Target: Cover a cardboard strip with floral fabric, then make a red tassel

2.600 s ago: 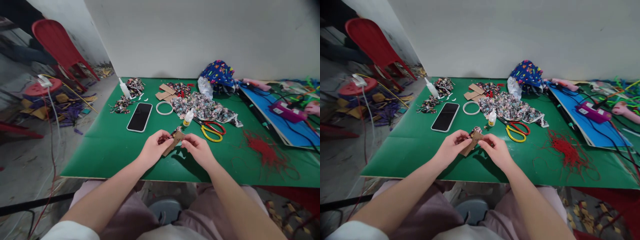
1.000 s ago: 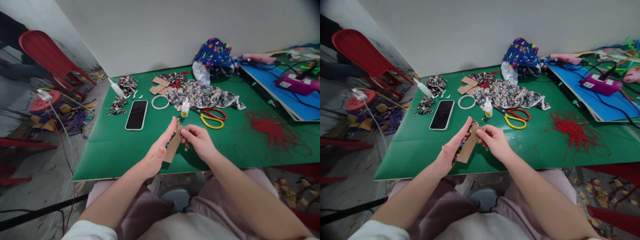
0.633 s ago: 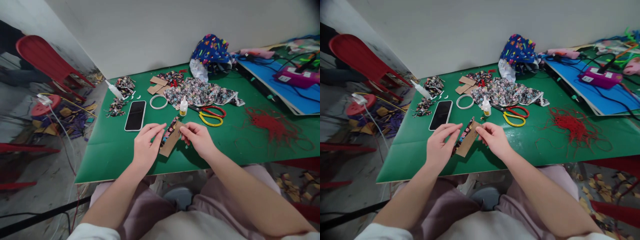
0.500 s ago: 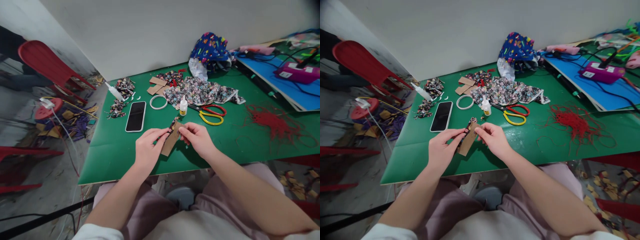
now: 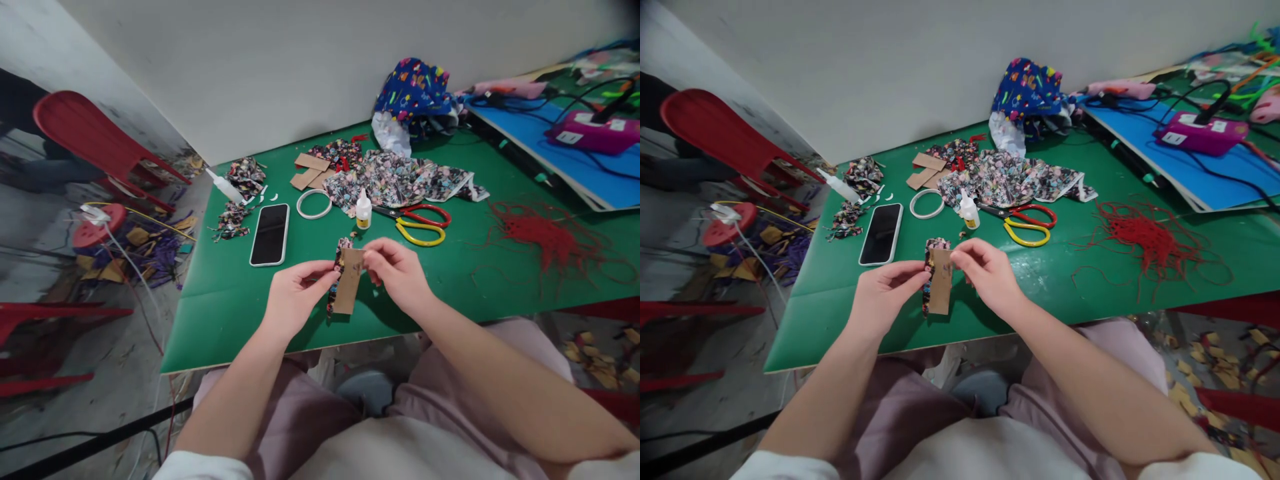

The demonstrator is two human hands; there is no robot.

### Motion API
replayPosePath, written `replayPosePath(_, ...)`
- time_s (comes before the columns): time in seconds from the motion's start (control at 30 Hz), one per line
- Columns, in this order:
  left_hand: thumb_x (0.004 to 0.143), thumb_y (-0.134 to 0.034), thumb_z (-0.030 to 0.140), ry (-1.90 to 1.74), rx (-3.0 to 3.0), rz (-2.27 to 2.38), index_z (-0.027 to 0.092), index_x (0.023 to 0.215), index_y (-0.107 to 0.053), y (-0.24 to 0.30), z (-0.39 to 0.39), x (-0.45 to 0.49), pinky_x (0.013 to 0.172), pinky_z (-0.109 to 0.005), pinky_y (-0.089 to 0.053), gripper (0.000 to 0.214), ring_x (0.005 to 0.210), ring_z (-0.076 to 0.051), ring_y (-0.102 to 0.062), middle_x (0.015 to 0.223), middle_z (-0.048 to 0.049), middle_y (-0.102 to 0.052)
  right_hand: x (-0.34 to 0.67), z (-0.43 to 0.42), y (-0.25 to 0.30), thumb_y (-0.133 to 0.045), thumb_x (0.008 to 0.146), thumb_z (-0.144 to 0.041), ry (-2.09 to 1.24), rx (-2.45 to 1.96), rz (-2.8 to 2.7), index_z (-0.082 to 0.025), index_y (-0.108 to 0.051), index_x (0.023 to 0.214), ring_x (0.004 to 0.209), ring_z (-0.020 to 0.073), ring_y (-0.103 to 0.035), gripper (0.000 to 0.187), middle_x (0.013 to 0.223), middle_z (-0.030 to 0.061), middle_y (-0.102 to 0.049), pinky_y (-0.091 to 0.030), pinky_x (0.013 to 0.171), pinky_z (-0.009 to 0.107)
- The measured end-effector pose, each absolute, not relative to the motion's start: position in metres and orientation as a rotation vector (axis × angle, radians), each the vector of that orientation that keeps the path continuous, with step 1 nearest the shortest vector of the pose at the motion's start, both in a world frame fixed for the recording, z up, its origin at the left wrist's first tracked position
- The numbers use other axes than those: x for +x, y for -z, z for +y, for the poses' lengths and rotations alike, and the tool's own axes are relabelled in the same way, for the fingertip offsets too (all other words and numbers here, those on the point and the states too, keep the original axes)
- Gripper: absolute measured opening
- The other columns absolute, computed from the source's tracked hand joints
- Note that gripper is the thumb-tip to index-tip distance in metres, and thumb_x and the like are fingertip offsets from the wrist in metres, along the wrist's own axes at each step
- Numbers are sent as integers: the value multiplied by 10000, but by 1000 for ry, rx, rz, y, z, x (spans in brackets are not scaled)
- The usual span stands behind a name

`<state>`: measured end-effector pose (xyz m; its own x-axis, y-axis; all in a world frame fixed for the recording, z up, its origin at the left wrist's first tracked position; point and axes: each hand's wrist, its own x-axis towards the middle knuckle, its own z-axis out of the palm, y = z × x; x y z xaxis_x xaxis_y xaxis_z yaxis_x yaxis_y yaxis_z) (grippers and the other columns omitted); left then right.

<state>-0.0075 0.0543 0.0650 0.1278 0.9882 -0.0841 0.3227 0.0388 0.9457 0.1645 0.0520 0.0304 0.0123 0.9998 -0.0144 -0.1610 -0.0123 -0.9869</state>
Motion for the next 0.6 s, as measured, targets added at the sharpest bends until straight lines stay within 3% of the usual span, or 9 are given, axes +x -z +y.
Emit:
replayPosePath(0.07, 642, -724, 282, -948, 1341, 1279, 177, 798, -697, -66, 55, -9, 624, -218, -545, 190, 652, -123, -650, 755, -6, -715, 164, 53, -29, -550, 753, -498, -1310, -1016, -953, -219, -561, 892, 559, 86, -483, 312, 736, -12, -560, -405, 484, 212)
replayPosePath(0.17, 595, -759, 249, -1032, 1127, 1114, 177, 742, -671, -69, 54, -12, 523, -160, -517, 186, 557, -82, -617, 664, 25, -687, 158, 52, -27, -491, 741, -606, -1669, -801, -843, -194, -558, 977, 766, 132, -547, 479, 882, 43, -588, -448, 638, 248)
replayPosePath(0.27, 583, -767, 230, -1069, 980, 980, 182, 707, -635, -71, 54, -13, 474, -114, -488, 187, 503, -46, -585, 612, 56, -650, 152, 46, -28, -493, 696, -667, -2032, -593, -807, -156, -587, 930, 678, 107, -523, 569, 780, 26, -580, -429, 649, 246)
replayPosePath(0.4, 621, -742, 236, -1052, 923, 980, 185, 761, -586, -67, 55, -13, 480, -120, -495, 216, 524, -52, -591, 647, 51, -645, 152, 41, -31, -655, 628, -562, -2048, -639, -709, -167, -591, 818, 582, 64, -467, 443, 647, -39, -509, -397, 595, 203)
replayPosePath(0.6, 663, -704, 223, -1052, 921, 1047, 190, 848, -514, -53, 55, -6, 526, -172, -530, 267, 607, -78, -607, 741, 33, -652, 152, 45, -35, -666, 675, -421, -1801, -908, -818, -176, -547, 739, 603, 68, -497, 280, 688, -43, -547, -394, 579, 208)
